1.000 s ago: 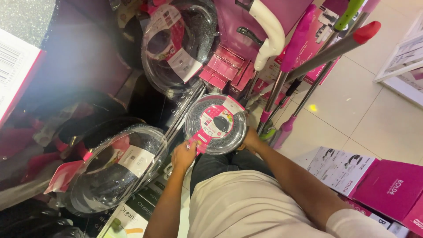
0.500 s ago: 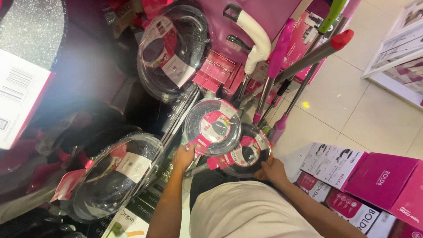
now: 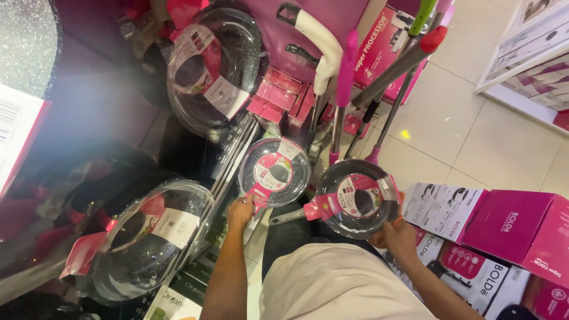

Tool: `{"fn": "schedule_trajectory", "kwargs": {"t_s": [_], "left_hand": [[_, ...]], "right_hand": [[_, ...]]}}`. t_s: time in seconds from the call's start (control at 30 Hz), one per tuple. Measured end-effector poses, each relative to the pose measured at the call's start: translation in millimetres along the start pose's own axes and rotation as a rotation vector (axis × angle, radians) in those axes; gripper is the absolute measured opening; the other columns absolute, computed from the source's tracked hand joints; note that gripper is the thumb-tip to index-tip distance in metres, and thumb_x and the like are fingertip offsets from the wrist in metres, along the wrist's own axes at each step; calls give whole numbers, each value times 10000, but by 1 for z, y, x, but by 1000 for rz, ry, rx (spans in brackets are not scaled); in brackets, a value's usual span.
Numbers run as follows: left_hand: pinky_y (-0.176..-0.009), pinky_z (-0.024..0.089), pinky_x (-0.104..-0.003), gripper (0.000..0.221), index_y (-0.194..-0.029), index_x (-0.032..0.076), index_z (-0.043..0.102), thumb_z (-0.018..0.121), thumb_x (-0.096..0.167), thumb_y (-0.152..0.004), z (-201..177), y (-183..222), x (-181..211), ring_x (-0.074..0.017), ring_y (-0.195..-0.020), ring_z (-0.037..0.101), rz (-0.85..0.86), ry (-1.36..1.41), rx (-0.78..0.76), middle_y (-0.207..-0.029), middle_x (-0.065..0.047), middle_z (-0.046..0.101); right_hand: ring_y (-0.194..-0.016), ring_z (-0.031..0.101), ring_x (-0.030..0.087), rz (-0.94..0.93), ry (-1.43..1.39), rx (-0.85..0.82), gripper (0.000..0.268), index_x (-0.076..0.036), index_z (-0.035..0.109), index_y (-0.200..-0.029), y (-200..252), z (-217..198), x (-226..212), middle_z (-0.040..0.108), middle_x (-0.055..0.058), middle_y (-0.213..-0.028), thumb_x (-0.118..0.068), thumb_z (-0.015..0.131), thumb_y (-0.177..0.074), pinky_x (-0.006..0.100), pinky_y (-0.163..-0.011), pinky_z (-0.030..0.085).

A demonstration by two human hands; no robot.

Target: Wiping down and organizing kitchenware and cleaning supplies on retail display shelves.

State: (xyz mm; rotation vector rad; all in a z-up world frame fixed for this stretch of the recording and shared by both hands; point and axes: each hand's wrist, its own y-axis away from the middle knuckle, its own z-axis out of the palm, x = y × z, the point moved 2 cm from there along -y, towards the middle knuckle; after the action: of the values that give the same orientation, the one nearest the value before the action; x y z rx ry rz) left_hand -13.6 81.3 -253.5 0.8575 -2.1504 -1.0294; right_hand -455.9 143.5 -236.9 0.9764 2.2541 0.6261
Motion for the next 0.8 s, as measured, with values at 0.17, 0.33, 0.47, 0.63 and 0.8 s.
{"fn": "schedule_trajectory", "kwargs": {"t_s": [0.17,0.33,0.47,0.63,0.8], "left_hand": [[-920,492,-457,647,-1401,58,592,374,545,-1037,7,3,-4,-261,-927,672,-181,274,24,-1096,-154,728],[-1086,444,-492,748,-1376,83,630,336,643,-975,28,-42,-44,-340,-1282,605,-121,89,42,-1336,-167,685],[-1207,330,-525,983,-1577,48,374,344,790,-934,41,-72,-59,-366,-1489,405,-61,-28,22,-1578,-229,469],[-1079,486,-494,1022,-1548,90,322,742,630,-789,12,0,1,-376,-1386,467,210,-401,143,-1478,-173,466],[-1171,268,-678,1372,-1629,19,55,947,396,-657,-5,133,77,-568,-1433,255,951,388,-118,-1571,-357,217]], "right_hand": [[-555,330,129,-161,-216,157,413,-129,298,-586,11,-21,15,367,10,-528,-172,618,-842,385,-516,277],[-653,610,277,-69,-316,90,256,8,600,-745,29,-45,-20,643,163,-626,-196,622,-898,425,-627,474],[-754,731,415,-70,-339,35,293,73,720,-858,37,-52,-49,704,266,-667,-201,625,-899,508,-704,540],[-623,655,338,-129,-432,-15,260,51,710,-760,52,-55,-90,650,205,-579,-167,645,-886,461,-659,507],[-542,621,293,-195,-519,-122,251,46,715,-728,47,-56,-106,643,187,-542,-144,664,-885,421,-622,505]]}}
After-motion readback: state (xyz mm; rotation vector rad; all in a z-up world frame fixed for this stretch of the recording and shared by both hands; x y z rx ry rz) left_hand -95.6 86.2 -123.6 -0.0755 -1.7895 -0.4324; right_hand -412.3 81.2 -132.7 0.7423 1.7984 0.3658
